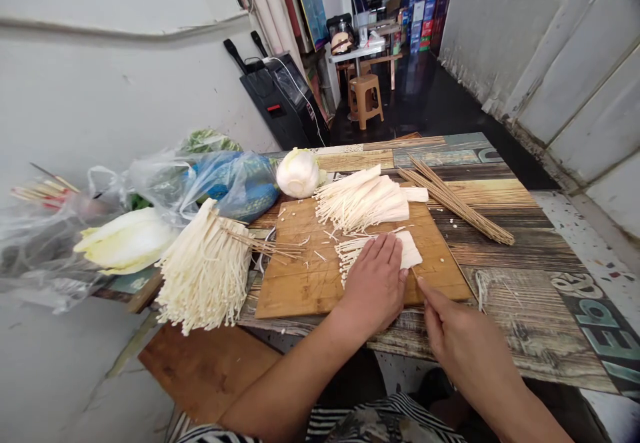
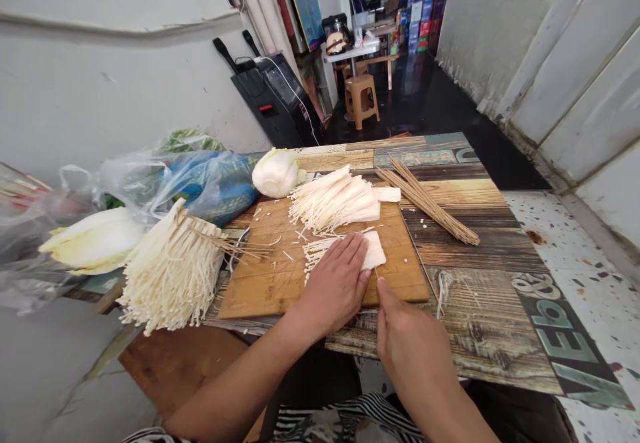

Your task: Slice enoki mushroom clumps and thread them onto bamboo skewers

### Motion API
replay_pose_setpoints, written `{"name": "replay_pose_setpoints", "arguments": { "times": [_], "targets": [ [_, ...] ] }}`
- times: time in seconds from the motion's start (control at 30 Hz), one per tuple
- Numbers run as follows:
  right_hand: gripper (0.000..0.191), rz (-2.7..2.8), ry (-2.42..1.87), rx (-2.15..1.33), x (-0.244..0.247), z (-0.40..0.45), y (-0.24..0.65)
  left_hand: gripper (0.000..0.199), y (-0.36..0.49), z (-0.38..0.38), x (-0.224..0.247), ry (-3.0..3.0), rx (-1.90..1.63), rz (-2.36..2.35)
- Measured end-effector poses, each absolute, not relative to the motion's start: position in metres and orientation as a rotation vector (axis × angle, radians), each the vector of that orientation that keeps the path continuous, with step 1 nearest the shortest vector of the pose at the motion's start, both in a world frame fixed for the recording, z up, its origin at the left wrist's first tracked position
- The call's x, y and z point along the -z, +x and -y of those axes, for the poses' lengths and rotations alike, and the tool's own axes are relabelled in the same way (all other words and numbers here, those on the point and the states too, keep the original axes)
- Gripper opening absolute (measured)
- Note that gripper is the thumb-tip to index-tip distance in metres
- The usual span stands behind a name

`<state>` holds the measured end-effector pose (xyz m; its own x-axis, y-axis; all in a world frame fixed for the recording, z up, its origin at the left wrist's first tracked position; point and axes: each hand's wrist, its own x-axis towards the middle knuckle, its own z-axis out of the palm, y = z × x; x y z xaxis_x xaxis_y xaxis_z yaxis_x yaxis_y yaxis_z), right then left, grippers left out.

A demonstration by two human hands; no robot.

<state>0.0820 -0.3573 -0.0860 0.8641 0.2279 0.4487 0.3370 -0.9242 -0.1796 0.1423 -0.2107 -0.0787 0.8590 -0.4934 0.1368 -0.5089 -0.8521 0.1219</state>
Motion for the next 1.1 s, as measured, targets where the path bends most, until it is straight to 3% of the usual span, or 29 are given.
{"name": "replay_pose_setpoints", "arguments": {
  "times": [1.1],
  "targets": [
    [0.036,0.574,-2.710,0.673,0.105,0.380,0.056,0.048,0.145,0.209,0.080,2.916,-0.141,0.826]
  ]
}}
